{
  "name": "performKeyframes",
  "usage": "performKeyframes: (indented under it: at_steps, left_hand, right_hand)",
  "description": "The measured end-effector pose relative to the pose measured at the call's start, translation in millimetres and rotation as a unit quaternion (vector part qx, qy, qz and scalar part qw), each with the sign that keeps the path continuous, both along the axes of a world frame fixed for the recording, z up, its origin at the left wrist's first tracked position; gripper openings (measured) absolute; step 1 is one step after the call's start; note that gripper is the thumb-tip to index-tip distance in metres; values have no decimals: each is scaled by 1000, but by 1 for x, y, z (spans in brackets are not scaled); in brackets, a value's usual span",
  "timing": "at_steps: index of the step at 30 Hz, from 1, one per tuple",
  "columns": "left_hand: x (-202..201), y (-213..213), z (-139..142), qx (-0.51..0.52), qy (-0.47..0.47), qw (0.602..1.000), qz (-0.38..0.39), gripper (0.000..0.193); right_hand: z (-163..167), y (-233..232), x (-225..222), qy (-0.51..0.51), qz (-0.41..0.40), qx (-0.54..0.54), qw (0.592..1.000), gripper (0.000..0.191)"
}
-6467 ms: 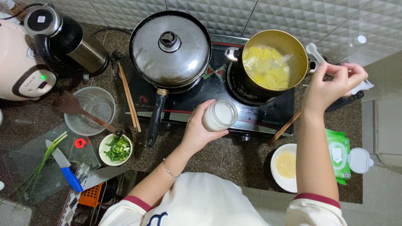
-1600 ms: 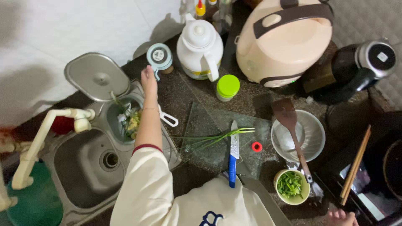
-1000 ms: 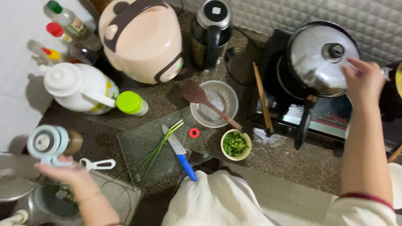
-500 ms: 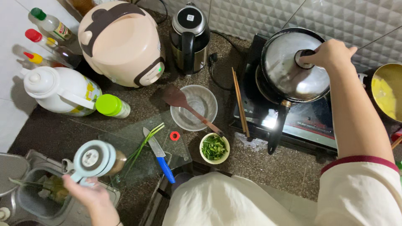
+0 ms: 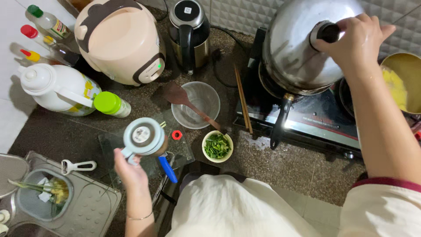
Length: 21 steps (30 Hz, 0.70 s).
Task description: The person trims and cuts scallions at the kitchen sink, then adds seasoning from a jar into a pot of simmering soup on the stove and stirs it with chopsticks. They return to the counter and finish chopping the scallion greens into a bowl.
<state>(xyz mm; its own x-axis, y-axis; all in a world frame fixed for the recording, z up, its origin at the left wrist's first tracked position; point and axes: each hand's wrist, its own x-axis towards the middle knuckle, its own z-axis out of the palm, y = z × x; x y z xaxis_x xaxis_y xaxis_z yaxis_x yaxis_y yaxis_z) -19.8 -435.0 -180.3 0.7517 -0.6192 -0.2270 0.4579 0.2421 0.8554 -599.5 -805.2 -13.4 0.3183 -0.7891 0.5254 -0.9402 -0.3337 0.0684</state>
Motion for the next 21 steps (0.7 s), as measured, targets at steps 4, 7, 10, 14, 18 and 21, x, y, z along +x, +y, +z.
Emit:
performKeyframes:
  at_steps: [4, 7, 10, 14, 18, 21]
  left_hand:
    - [-34, -12, 9, -3, 36, 998, -45, 32]
    - [-51, -14, 20, -9, 67, 994, -83, 33]
    - [-59, -16, 28, 13, 73, 992, -100, 34]
    - [-62, -12, 32, 16, 62, 990, -125, 35]
    - [-64, -8, 31, 14, 50, 990, -134, 35]
    - [-63, -6, 29, 24, 38, 990, -135, 34]
  right_hand:
    - [1, 43, 17, 73, 1, -65, 995, 49]
    - [-5, 70, 32, 87, -16, -68, 994, 53]
    - [-8, 90, 41, 92, -11, -93, 991, 49]
    - [-10, 105, 43, 82, -11, -95, 992, 47]
    - [-13, 102, 39, 70, -9, -89, 994, 47]
    - [-18, 83, 31, 44, -8, -71, 997, 46]
